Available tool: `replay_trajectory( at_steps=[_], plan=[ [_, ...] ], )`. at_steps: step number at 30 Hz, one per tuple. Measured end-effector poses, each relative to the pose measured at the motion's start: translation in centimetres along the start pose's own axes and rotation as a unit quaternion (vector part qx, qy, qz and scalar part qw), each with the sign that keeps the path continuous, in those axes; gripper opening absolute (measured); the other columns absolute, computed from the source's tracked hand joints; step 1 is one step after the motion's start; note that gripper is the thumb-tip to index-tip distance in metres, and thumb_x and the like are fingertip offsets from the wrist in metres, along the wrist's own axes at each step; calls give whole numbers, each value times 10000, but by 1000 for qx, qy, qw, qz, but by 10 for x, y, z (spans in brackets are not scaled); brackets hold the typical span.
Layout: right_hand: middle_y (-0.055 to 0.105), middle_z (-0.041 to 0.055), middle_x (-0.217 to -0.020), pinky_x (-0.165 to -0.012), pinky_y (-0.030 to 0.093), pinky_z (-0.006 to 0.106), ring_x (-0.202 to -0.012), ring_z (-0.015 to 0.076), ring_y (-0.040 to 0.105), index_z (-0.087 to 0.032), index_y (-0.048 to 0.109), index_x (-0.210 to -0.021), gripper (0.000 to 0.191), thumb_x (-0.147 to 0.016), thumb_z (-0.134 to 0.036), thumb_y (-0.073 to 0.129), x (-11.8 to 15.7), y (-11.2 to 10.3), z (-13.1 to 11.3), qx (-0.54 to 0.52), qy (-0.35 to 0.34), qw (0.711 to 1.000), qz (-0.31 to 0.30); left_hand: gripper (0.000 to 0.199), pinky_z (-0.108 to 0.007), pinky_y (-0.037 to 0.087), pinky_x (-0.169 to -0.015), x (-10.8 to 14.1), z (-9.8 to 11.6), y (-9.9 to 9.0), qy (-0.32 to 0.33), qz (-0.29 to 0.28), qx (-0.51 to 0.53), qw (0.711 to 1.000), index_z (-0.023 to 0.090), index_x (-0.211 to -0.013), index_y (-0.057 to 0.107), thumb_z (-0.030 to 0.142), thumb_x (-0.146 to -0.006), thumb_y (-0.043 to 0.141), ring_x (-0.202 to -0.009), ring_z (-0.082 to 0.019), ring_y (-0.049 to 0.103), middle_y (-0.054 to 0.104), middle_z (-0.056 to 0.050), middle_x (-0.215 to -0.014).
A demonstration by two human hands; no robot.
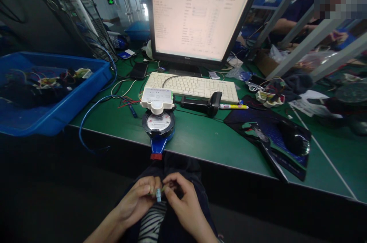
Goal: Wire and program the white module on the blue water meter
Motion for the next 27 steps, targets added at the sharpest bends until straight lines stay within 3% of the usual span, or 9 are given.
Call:
replay_trajectory(
  at_steps=[3, 5, 11, 19, 27],
  plan=[
    [603, 45, -1067, -852, 435, 303, -980, 204, 563, -261, 551, -1152, 366, -792, -191, 556, 5, -5, -10, 4, -47, 999, 6, 207, -242, 343, -617, -1, 1, -5, 6, 19, 7, 1000, 130, -552, 617, 276, -624, 745, -599, -111, 440, 520, 2, -605],
    [571, 46, -1144, -925, 395, 315, -1072, 216, 523, -281, 551, -1182, 435, -763, -194, 628, 6, -5, -21, 42, -90, 995, 3, 210, -244, 347, -613, -2, 0, -7, 8, 26, 11, 1000, 135, -547, 609, 273, -620, 750, -594, -109, 437, 523, 3, -614],
    [615, 17, -859, -716, 459, 252, -796, 164, 587, -235, 645, -979, 240, -752, -165, 680, 2, 2, -39, 82, -158, 984, 15, 212, -228, 344, -591, -2, 1, -5, 20, 29, 34, 999, 132, -550, 617, 270, -612, 766, -591, -96, 430, 496, 17, -606],
    [615, 12, -785, -658, 453, 265, -717, 167, 582, -204, 631, -880, 187, -715, -124, 668, 0, 1, -39, 86, -137, 986, 42, 172, -228, 365, -606, -3, 2, -3, 30, 24, 76, 996, 143, -585, 636, 265, -652, 736, -600, -95, 462, 519, 18, -647],
    [593, 9, -744, -614, 446, 259, -677, 160, 564, -196, 636, -850, 154, -714, -133, 668, -3, -3, -35, 114, -107, 987, 42, 225, -231, 384, -635, -6, -6, -15, -6, 37, 23, 999, 113, -632, 647, 318, -710, 696, -620, -104, 486, 559, -19, -659]
  ],
)
Point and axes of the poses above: each hand's wrist, its own x-axis away from the middle knuckle, its own y-axis out of the palm, z = x × y, the point moved 10 cm from there along -x, towards the middle knuckle
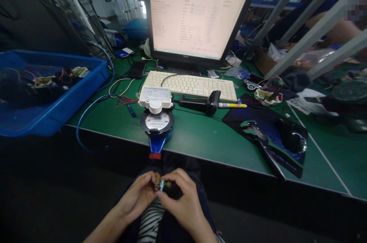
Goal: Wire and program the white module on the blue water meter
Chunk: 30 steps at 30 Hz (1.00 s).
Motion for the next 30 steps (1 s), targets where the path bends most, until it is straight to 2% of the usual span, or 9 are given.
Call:
replay_trajectory(
  at_steps=[4, 11, 15, 21, 30],
  plan=[
    [594, 24, -765, -642, 459, 281, -706, 178, 568, -197, 637, -863, 147, -726, -150, 660, 0, 0, 2, 3, 5, 1000, -9, 235, -223, 374, -614, -1, -2, -2, -8, 10, -20, 1000, 99, -610, 637, 305, -668, 734, -602, -96, 471, 553, -19, -633],
    [604, 54, -910, -754, 480, 308, -851, 203, 591, -208, 626, -896, 196, -718, -141, 674, 0, -9, -4, 5, -27, 1000, 13, 223, -229, 377, -616, -2, -3, -4, -15, 26, -4, 1000, 122, -615, 638, 320, -662, 730, -593, -99, 487, 569, -7, -616],
    [609, 50, -894, -739, 488, 305, -836, 198, 597, -209, 623, -915, 211, -724, -136, 676, 1, -6, -4, 4, -35, 999, 2, 294, -232, 382, -628, 0, -3, -5, -19, 29, -32, 999, 111, -661, 667, 399, -667, 723, -615, -104, 509, 592, -19, -654],
    [609, 34, -838, -701, 479, 288, -782, 182, 592, -203, 632, -922, 229, -716, -112, 672, 2, 1, -3, 7, -30, 999, -28, 248, -227, 377, -612, 2, -1, -4, -23, 41, -57, 997, 100, -595, 656, 324, -638, 754, -607, -99, 498, 573, -16, -638],
    [624, 26, -787, -661, 467, 274, -727, 172, 594, -200, 643, -889, 171, -732, -145, 683, 0, 3, -4, -1, -13, 999, -37, 194, -199, 396, -574, 4, -12, 0, -67, 5, 55, 996, 114, -582, 635, 228, -576, 792, -558, -64, 463, 542, 8, -638]
  ],
)
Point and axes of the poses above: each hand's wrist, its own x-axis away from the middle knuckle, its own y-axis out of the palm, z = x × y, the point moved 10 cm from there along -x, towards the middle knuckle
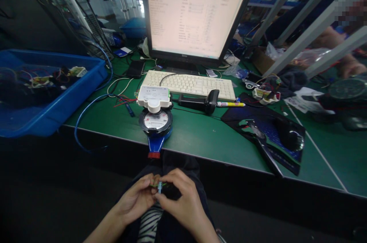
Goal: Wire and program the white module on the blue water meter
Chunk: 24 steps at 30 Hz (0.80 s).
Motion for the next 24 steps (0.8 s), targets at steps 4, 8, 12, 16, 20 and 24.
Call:
replay_trajectory(
  at_steps=[4, 8, 12, 16, 20, 24],
  plan=[
    [621, 23, -793, -664, 462, 264, -730, 167, 592, -193, 647, -883, 200, -705, -110, 689, -2, 0, -1, -1, 3, 1000, -4, 202, -163, 337, -482, 0, 0, 0, -3, -2, 6, 1000, 106, -591, 634, 259, -610, 765, -506, -43, 431, 532, 8, -635],
    [620, 21, -799, -669, 456, 263, -739, 164, 587, -192, 648, -889, 212, -702, -100, 688, -2, 3, 0, -5, 5, 1000, -14, 201, -157, 260, -430, -1, 1, -2, 0, -8, -4, 1000, 106, -575, 617, 252, -629, 743, -465, -28, 376, 501, 21, -609],
    [624, 22, -795, -661, 457, 265, -731, 165, 587, -197, 657, -902, 214, -708, -115, 696, 1, 5, 2, -5, 8, 1000, -21, 234, -168, 229, -435, 0, 0, -2, 2, -20, -16, 1000, 110, -561, 583, 267, -647, 733, -458, -26, 344, 463, 30, -573],
    [614, 15, -769, -628, 457, 254, -690, 154, 577, -210, 674, -911, 223, -707, -125, 702, 1, 4, -2, -8, 2, 1000, -19, 253, -179, 232, -460, 2, -1, 3, -15, -33, -27, 999, 103, -564, 592, 281, -601, 768, -487, -43, 384, 486, 12, -586],
    [609, 18, -752, -607, 461, 251, -672, 154, 572, -209, 684, -911, 200, -719, -164, 715, 2, 4, -4, -18, 4, 1000, -20, 263, -193, 254, -489, 5, 3, 10, -18, -48, -43, 998, 100, -547, 608, 284, -566, 794, -526, -67, 419, 504, -8, -593],
    [599, 15, -751, -610, 455, 249, -678, 151, 571, -216, 691, -926, 209, -723, -212, 741, 3, 6, -2, -32, 16, 999, -39, 248, -211, 260, -501, 7, 4, 13, -15, -66, -55, 996, 109, -554, 626, 291, -569, 795, -518, -71, 423, 514, -9, -605]
  ],
)
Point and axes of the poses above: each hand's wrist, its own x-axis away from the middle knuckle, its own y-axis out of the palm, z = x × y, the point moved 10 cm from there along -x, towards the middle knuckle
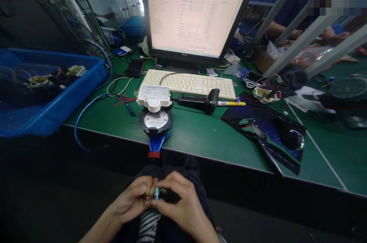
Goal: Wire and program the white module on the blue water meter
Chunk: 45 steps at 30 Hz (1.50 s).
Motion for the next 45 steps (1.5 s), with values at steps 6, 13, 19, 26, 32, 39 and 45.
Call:
replay_trajectory(
  at_steps=[6, 13, 19, 26, 32, 39, 45],
  plan=[
    [593, 14, -749, -601, 448, 254, -678, 156, 562, -225, 699, -930, 201, -733, -237, 735, 1, -1, 4, -2, 6, 1000, 0, 227, -224, 251, -513, 3, 9, -1, 37, 16, -50, 998, 120, -564, 636, 282, -567, 796, -521, -71, 395, 518, -4, -616],
    [580, 14, -732, -598, 442, 258, -670, 158, 562, -224, 707, -933, 212, -738, -300, 741, 4, 2, 11, -8, 23, 1000, -13, 239, -228, 279, -534, 8, 22, 4, 59, 25, -143, 988, 127, -562, 635, 304, -574, 795, -553, -86, 426, 543, -7, -609],
    [572, 11, -722, -587, 432, 251, -659, 152, 555, -216, 707, -935, 214, -740, -300, 739, 3, 3, 11, -7, 23, 1000, -11, 260, -203, 312, -517, 8, 24, -1, 69, 40, -165, 983, 119, -560, 621, 306, -570, 801, -523, -70, 449, 564, 0, -597],
    [601, 22, -829, -673, 453, 246, -760, 159, 583, -224, 688, -971, 252, -727, -214, 749, 1, -2, 6, -2, -7, 1000, 10, 269, -186, 385, -515, 6, 21, -14, 45, 85, -97, 991, 133, -670, 576, 333, -644, 754, -500, -79, 532, 626, -14, -591],
    [595, 19, -834, -672, 457, 239, -758, 154, 584, -224, 686, -977, 262, -725, -193, 748, -1, 0, 4, 6, -7, 1000, -3, 327, -153, 376, -519, 4, 17, -14, 27, 55, -67, 996, 154, -800, 527, 253, -629, 788, -482, -45, 510, 602, 32, -576],
    [584, 20, -809, -648, 450, 243, -734, 152, 581, -210, 687, -972, 240, -740, -240, 742, -2, 3, 3, 15, -9, 1000, -23, 384, -141, 345, -463, 2, 10, -9, 8, 10, -54, 998, 139, -787, 527, 241, -567, 825, -448, -38, 488, 590, 32, -553],
    [587, 20, -786, -622, 450, 244, -710, 151, 577, -208, 692, -959, 227, -747, -278, 736, -3, 3, 0, 15, -18, 1000, -19, 384, -135, 299, -449, 3, 13, 0, 12, -9, -78, 997, 152, -762, 472, 234, -593, 806, -445, -28, 453, 572, 35, -554]
  ],
)
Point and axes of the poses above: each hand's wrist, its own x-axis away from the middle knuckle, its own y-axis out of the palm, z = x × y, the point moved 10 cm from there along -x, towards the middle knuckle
